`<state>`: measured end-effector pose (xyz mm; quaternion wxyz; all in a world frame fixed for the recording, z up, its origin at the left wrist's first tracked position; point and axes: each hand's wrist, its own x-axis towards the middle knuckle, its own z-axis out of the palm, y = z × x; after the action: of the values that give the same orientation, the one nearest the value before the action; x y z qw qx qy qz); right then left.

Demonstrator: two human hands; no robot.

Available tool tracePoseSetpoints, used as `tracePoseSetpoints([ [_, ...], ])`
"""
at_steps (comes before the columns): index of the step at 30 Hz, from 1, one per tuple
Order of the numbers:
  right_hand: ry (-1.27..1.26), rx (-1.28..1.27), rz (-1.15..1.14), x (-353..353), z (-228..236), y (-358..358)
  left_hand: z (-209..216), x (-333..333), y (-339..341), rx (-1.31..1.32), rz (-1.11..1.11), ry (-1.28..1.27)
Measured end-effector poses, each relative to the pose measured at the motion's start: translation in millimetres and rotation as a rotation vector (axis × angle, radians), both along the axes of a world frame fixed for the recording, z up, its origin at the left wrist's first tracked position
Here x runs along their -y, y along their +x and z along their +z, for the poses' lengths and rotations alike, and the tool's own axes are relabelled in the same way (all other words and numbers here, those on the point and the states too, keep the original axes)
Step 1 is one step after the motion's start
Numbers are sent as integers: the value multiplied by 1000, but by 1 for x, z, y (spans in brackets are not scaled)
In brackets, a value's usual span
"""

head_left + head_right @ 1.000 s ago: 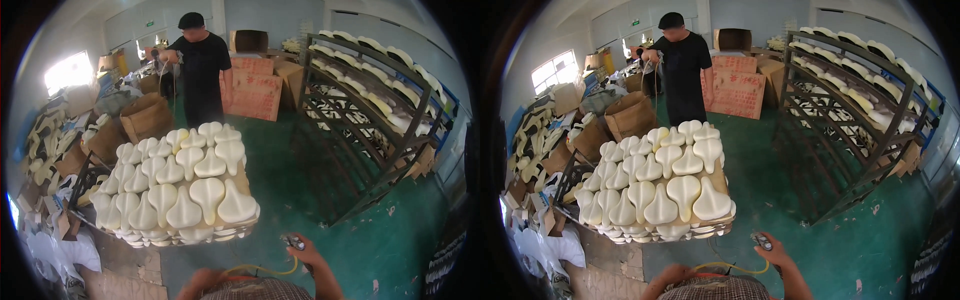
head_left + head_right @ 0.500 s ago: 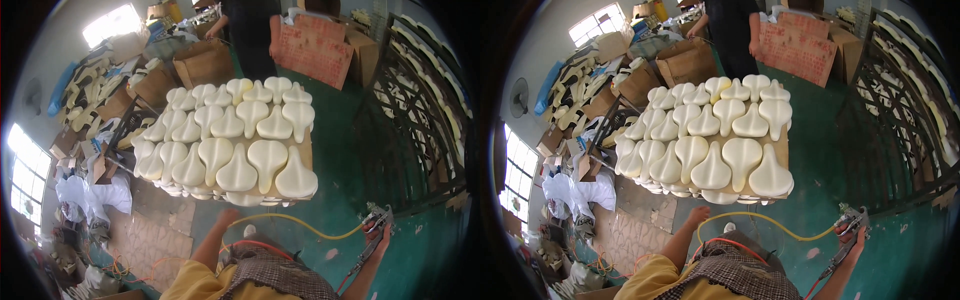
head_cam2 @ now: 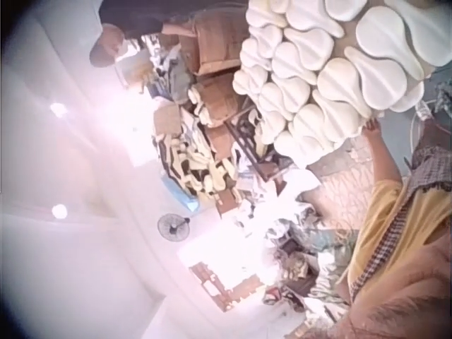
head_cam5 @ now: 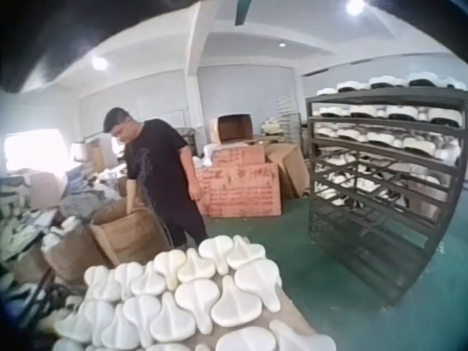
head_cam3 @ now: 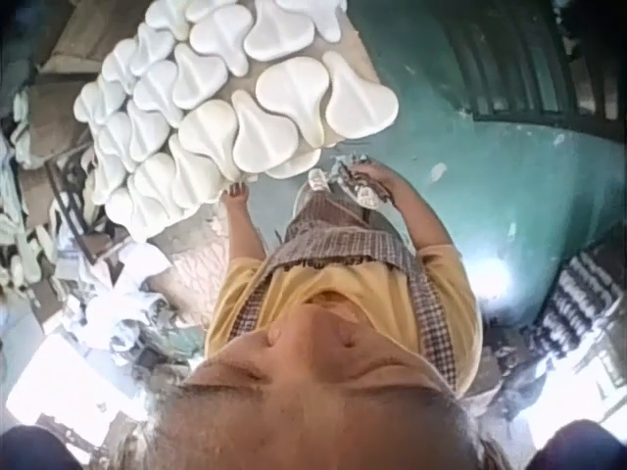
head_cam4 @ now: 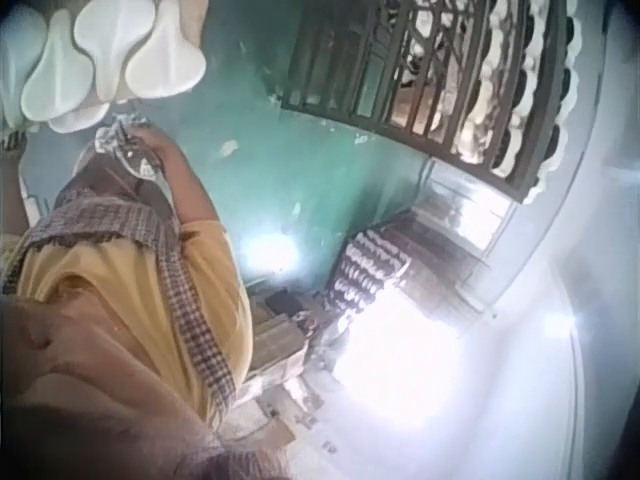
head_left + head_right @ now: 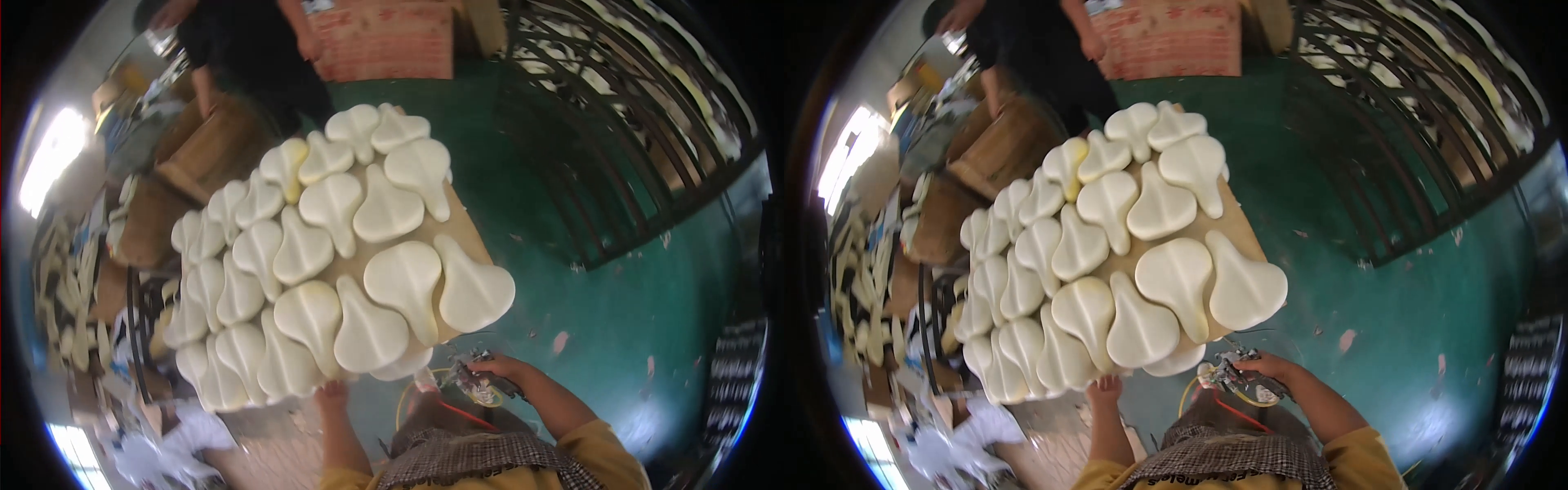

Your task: Applying a spray coating to foam bicycle seat pads and moving the trays to a drying rack.

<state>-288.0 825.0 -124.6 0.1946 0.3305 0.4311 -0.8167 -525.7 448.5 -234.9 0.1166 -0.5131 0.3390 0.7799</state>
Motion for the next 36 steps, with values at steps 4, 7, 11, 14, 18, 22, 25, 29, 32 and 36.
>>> tracePoseSetpoints([
  [4, 83, -50, 102, 18, 8, -33, -13, 25, -7, 137, 113, 48],
  [7, 134, -3, 33, 13, 21, -29, 3, -2, -9, 211, 86, 101],
  [11, 280, 101, 74, 1, 19, -6, 10, 8, -16, 156, 129, 204],
  [14, 328, 170, 30, -2, 40, 2, 17, 10, -13, 108, 19, 93],
  [18, 426, 215, 30, -13, 59, 26, 36, 3, -2, -198, -136, 135],
  [22, 490, 154, -138, -9, 117, 29, 42, 2, -1, -304, -195, 76],
  [25, 443, 106, -121, -13, 111, 36, -1, 37, -15, -524, -224, 176],
  [29, 569, 222, -212, -9, 110, 56, 10, 17, -13, -684, -278, 422],
  [32, 567, 147, -250, -9, 115, 79, 66, -5, -7, -831, -341, 579],
  [36, 614, 235, -328, 9, 165, 76, 67, 1, -24, -808, -377, 493],
])
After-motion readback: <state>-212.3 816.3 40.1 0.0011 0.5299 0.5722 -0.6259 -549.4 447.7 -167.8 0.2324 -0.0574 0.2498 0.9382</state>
